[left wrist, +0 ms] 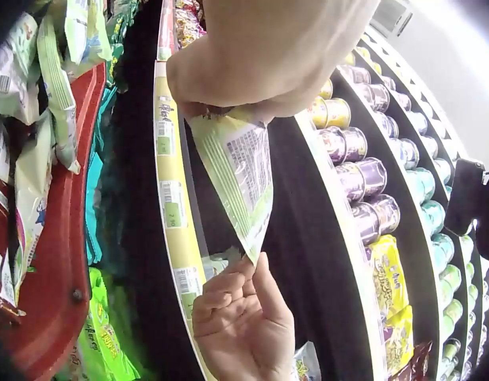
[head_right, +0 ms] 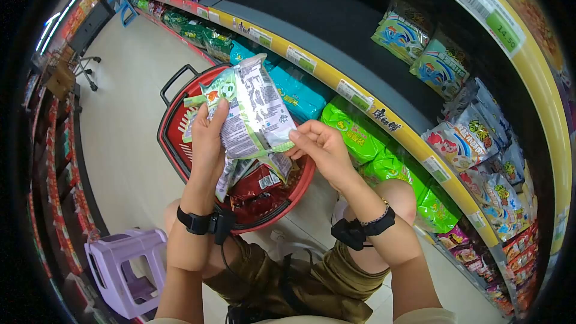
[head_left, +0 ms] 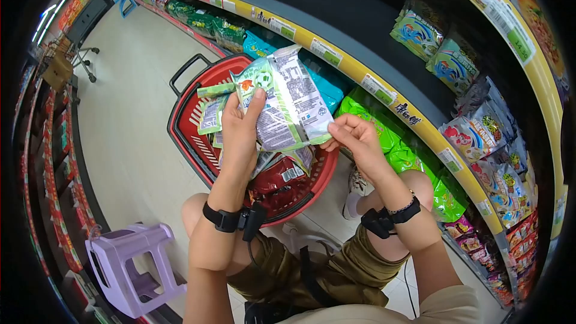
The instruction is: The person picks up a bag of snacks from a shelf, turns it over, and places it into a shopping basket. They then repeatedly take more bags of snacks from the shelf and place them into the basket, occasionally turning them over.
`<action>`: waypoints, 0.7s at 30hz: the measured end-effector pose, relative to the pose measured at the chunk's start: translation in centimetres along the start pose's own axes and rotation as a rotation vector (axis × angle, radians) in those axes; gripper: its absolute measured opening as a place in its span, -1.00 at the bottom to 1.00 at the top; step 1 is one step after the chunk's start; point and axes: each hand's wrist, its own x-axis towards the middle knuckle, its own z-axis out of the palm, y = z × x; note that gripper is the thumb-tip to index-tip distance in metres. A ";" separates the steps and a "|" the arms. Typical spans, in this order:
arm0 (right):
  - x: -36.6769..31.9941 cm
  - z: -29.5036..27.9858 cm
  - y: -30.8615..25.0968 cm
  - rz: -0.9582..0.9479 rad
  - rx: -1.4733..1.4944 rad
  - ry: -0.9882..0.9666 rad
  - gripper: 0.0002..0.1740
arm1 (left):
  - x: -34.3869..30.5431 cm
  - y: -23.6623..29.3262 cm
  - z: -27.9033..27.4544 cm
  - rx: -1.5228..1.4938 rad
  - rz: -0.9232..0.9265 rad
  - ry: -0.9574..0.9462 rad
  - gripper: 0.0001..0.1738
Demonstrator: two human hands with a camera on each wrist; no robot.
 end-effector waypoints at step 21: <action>-1.4 0.8 -1.6 -0.168 -0.002 -0.101 -0.89 | -0.8 1.2 -0.1 -0.113 0.039 -0.020 -0.65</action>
